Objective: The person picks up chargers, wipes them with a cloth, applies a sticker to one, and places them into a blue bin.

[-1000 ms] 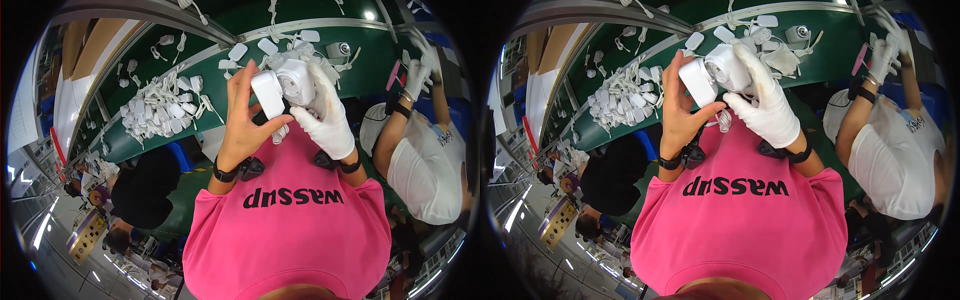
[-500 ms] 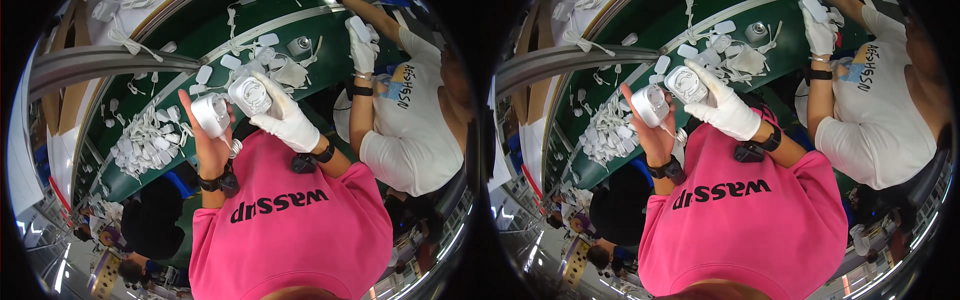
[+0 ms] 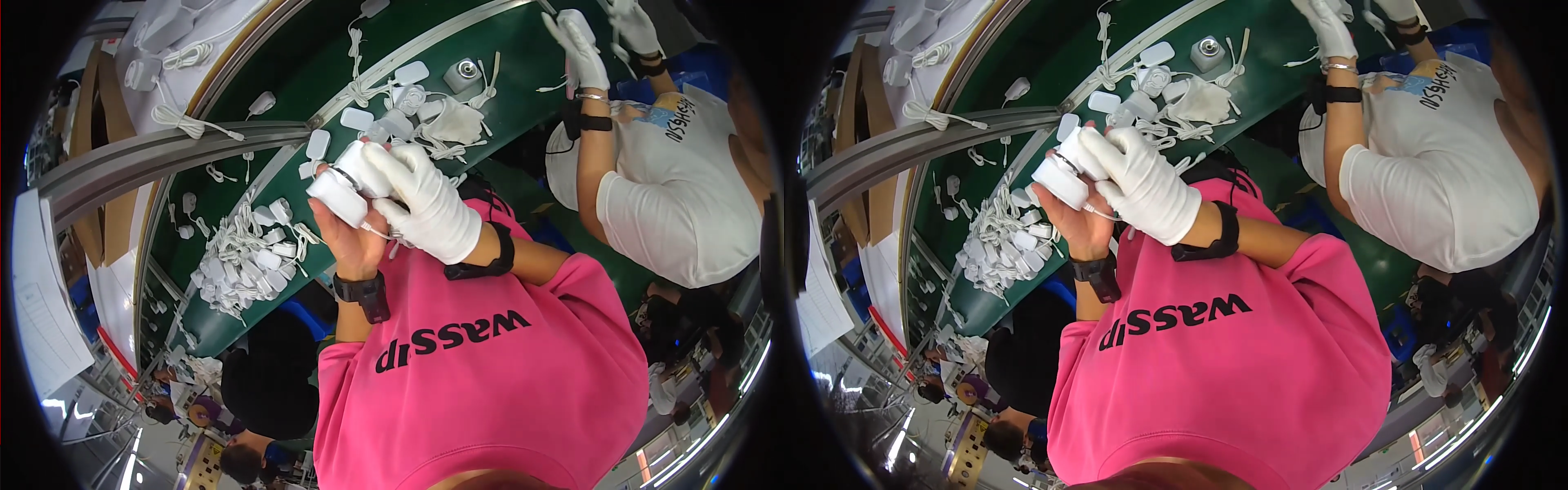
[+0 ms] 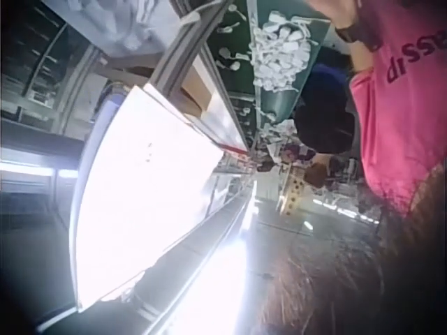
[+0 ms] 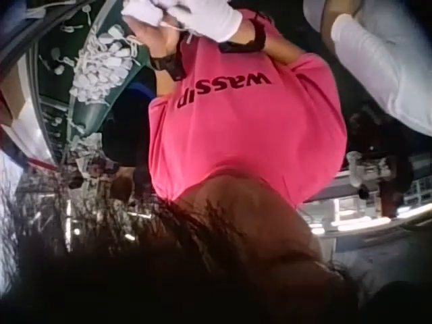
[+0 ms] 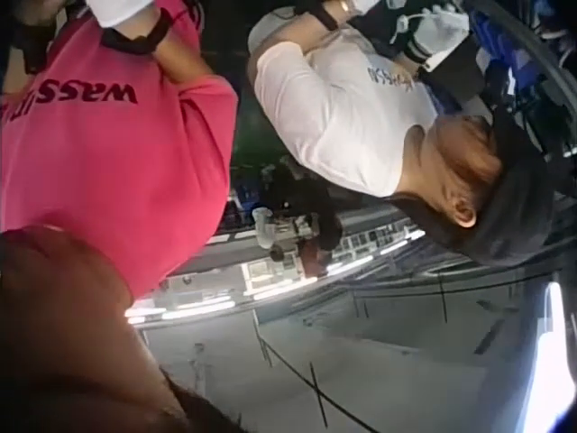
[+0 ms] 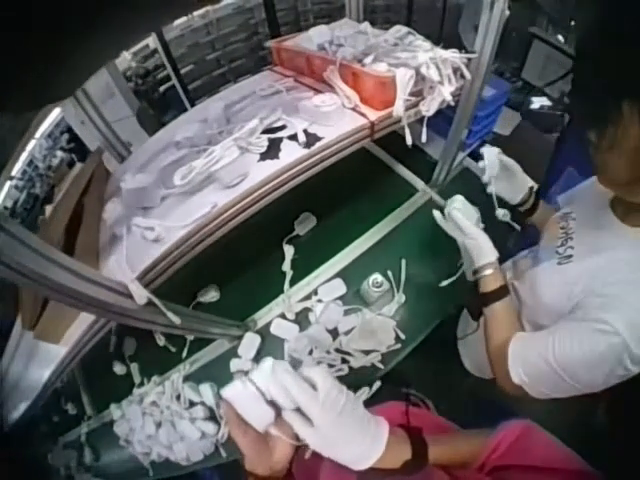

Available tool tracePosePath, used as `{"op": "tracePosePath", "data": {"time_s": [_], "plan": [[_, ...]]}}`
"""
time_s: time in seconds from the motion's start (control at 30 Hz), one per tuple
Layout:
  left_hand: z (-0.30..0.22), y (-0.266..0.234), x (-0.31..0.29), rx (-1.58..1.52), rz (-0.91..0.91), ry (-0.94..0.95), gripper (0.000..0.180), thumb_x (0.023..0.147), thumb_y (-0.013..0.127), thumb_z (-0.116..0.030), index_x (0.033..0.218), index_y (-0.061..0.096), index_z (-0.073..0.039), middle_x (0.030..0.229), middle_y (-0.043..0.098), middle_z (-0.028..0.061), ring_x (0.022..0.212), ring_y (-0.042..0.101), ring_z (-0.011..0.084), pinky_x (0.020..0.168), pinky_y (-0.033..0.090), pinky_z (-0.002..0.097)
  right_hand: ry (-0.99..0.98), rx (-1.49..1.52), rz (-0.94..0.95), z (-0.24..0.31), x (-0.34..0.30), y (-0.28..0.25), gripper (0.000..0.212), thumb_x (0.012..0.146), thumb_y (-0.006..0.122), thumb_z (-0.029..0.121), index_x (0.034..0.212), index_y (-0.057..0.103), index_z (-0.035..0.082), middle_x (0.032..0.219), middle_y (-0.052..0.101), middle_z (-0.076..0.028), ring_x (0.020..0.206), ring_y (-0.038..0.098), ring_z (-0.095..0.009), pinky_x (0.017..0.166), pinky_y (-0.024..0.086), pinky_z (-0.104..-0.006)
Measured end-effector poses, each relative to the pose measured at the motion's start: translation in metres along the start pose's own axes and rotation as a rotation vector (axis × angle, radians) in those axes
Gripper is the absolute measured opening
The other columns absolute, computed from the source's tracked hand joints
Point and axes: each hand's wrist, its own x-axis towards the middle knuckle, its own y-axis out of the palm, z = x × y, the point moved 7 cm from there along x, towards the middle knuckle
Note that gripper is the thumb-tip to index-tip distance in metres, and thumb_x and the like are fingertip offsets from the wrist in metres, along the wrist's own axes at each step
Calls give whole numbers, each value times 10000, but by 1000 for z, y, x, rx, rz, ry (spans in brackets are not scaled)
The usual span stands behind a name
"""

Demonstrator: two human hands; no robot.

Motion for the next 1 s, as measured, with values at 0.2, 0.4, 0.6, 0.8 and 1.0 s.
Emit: {"op": "tracePosePath", "data": {"time_s": [0.2, 0.4, 0.6, 0.8, 1.0], "plan": [[4, 4, -4, -158, 122, -149, 547, 825, 553, -559, 1246, 459, -224, 1336, 417, 164, 1210, 409, 358, 947, 389, 546, -76, 317, 311, -43, 6, -19, 371, 783, 652, 126, 1135, 578, 35, 926, 607, -133, 880, 607, -248, 802, 474, -312], [12, -11, -7, -198, 144, -229, 524, 832, 508, -594, 1220, 483, -244, 1352, 383, 190, 1193, 402, 379, 890, 420, 562, 292, -810, 75, -264, -6, -23, 309, 794, 637, 261, 1063, 630, 108, 946, 642, -94, 876, 615, -301, 812, 482, -380], [10, -10, -6, -203, 109, -244, 595, 835, 461, -625, 1252, 432, -201, 1339, 410, 189, 1154, 474, 404, 854, 458, 588, 423, -856, 197, -305, -13, -18, 313, 787, 631, 264, 1074, 603, 144, 1030, 613, -93, 897, 590, -342, 816, 475, -429], [5, -11, -10, -207, 84, -212, 584, 840, 457, -621, 1236, 447, -192, 1334, 413, 195, 1157, 471, 407, 857, 453, 592, 697, 926, -65, -254, -26, -53, 199, 839, 597, 118, 1037, 580, 105, 1054, 613, -111, 874, 615, -313, 780, 498, -359], [0, -2, -12, -231, 83, -236, 570, 852, 444, -612, 1227, 452, -182, 1325, 422, 196, 1158, 466, 410, 854, 449, 602, 317, 138, -603, -212, 10, -120, 263, 839, 603, 78, 1090, 530, 51, 1015, 587, -135, 887, 598, -292, 801, 479, -294]]}}
